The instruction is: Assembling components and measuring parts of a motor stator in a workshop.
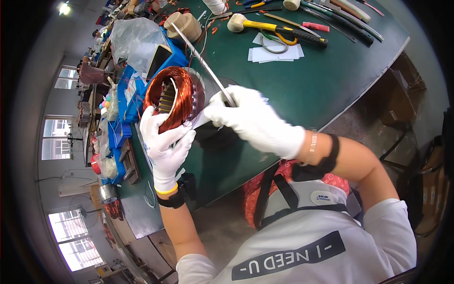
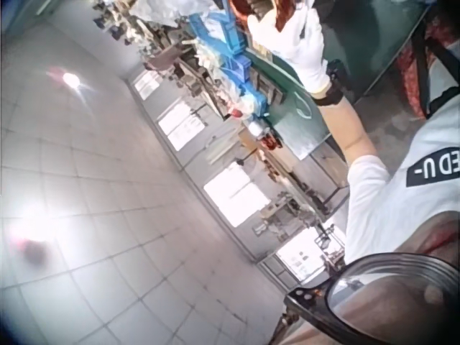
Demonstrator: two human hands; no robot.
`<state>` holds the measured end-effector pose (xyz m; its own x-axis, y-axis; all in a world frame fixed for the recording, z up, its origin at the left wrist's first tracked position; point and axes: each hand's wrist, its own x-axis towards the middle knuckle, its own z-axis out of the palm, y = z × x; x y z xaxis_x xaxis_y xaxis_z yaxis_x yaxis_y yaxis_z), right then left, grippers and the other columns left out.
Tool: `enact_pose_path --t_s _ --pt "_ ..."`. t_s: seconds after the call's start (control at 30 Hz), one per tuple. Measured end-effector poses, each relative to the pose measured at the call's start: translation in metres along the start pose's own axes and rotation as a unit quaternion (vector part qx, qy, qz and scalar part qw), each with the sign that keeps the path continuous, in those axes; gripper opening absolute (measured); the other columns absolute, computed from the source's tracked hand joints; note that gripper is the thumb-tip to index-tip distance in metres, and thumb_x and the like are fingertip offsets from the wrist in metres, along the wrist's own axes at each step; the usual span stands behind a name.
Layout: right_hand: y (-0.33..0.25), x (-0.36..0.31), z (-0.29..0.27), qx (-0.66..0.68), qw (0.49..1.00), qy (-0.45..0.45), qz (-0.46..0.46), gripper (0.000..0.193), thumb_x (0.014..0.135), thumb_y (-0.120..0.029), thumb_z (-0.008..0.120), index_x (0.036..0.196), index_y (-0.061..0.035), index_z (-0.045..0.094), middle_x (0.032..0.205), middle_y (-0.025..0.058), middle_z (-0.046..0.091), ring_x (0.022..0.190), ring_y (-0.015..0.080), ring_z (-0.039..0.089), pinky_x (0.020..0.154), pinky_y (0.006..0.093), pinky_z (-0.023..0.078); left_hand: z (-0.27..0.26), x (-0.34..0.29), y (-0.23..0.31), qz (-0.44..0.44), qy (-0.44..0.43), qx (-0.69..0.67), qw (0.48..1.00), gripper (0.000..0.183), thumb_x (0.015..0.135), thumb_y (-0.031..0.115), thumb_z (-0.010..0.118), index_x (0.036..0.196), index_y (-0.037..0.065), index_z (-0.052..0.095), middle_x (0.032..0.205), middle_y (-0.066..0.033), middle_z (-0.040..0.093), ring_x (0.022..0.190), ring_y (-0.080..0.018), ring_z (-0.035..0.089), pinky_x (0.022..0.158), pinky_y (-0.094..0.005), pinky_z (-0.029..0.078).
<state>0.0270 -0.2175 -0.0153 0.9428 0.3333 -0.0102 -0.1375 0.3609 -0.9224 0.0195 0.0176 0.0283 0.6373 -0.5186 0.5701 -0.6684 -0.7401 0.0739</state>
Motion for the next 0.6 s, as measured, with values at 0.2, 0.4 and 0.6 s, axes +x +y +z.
enact_pose_path --t_s 0.2,0.4,0.6 --pt "-0.005 -0.006 -0.010 0.017 0.999 0.032 0.012 0.017 0.086 -0.015 0.066 0.091 0.0005 0.062 0.079 0.0053 0.065 0.066 0.0091 0.058 0.060 0.0253 0.048 -0.003 -0.018 -0.012 0.008 -0.009 -0.007 1.000 0.027 0.073 0.033 0.085 0.089 0.014 0.075 0.119 -0.0118 0.060 0.124 -0.0378 0.049 0.111 -0.0516 0.030" --pt "-0.028 0.022 -0.046 0.069 0.991 -0.104 0.056 0.012 0.091 -0.017 0.066 0.092 -0.0064 0.061 0.075 0.0007 0.062 0.047 0.0008 0.037 0.041 0.0182 0.025 0.016 -0.025 0.061 0.177 -0.007 0.159 0.971 0.023 0.070 0.017 0.082 0.091 0.017 0.073 0.107 -0.0074 0.063 0.096 -0.0324 0.061 0.089 -0.0422 0.047" --pt "-0.029 0.043 -0.032 -0.093 0.991 -0.098 -0.023 0.014 0.085 -0.020 0.066 0.084 -0.0059 0.066 0.073 0.0000 0.063 0.059 0.0063 0.050 0.050 0.0224 0.038 -0.004 0.050 0.064 0.034 -0.099 0.351 0.931 0.045 0.076 0.051 0.074 0.111 0.024 0.070 0.127 -0.0030 0.058 0.132 -0.0335 0.043 0.111 -0.0609 0.015"
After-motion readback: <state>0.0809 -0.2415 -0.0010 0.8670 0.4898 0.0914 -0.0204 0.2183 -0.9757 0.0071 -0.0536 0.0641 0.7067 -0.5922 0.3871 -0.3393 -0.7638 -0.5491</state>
